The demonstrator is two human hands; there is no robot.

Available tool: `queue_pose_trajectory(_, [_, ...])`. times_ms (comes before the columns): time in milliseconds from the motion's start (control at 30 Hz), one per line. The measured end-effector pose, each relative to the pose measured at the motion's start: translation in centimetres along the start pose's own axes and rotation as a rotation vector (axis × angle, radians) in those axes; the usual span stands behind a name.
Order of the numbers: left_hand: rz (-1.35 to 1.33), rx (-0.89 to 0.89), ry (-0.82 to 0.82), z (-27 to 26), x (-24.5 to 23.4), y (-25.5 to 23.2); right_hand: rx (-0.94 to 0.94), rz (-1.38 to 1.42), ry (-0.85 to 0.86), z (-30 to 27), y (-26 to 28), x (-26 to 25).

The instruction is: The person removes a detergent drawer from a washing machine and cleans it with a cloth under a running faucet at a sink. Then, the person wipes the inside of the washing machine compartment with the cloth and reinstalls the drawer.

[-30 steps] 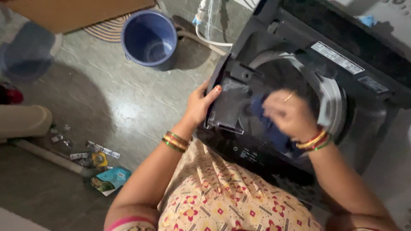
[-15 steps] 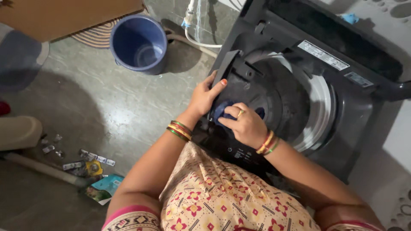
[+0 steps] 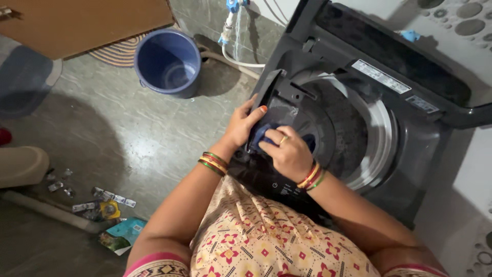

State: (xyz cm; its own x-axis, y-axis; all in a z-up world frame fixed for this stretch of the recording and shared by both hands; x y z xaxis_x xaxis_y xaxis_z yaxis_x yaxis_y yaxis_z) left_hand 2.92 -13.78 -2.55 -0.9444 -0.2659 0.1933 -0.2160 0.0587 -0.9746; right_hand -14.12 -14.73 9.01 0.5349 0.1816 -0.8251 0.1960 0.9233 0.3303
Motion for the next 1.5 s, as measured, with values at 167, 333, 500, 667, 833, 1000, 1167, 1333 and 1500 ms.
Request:
queue_pose_trajectory(167, [-0.020,-0.011,0.024,0.0,0.0,0.2,0.233,-0.156,-0.174,3.2,-5.0,-0.9])
queue_pose_trajectory(333, [-0.088,-0.034,0.014,-0.4,-0.1,0.1,0.134,-0.149,-0.025,1.4,-0.3,-0.7])
queue_pose_trajectory(500, [-0.120,-0.014,-0.003,-0.2,0.0,0.5,0.102,-0.025,0.047,0.1,1.3,-0.5])
queue_pose_trajectory(667, [0.034,0.107,-0.174,-0.8,-2.4,0.1,0.450,0.385,-0.204,0.9,-6.4,-4.6])
queue_pose_trajectory(833, [-0.104,0.233,-0.522,-5.2,-11.4,-3.1,0.596,0.882,-0.187,-0.9,-6.5,-10.9])
queue_pose_trajectory(1000, [-0.365,0.201,-0.644,-11.1,-14.9,-4.9,0.398,0.738,0.078,1.9,-2.8,-9.5])
queue_pose_trajectory(1167, [-0.339,0.165,-0.725,-15.4,-14.6,-4.7,-0.011,0.089,0.346,5.9,-1.1,2.3])
queue_pose_trajectory(1333, [-0.272,0.180,-0.716,-19.8,-14.5,-4.2,0.001,0.103,0.378,3.3,-3.4,6.6])
queue_pose_trajectory(1500, [-0.334,0.143,-0.735,-22.2,-16.2,-3.7,0.013,0.253,0.310,2.6,-4.6,6.2])
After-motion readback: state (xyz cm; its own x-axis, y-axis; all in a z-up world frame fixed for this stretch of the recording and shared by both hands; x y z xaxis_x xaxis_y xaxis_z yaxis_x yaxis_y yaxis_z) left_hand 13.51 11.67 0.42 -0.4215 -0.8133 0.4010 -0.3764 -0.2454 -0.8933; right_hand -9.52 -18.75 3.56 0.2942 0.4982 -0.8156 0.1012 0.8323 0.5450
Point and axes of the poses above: each hand's wrist, its own z-axis towards the middle knuckle, its own x-axis out of the palm, y = z × x, the point moved 2 cm from there along z, towards the middle knuckle, and after that the axes turned 4 degrees about z, right-handed, at the moved point
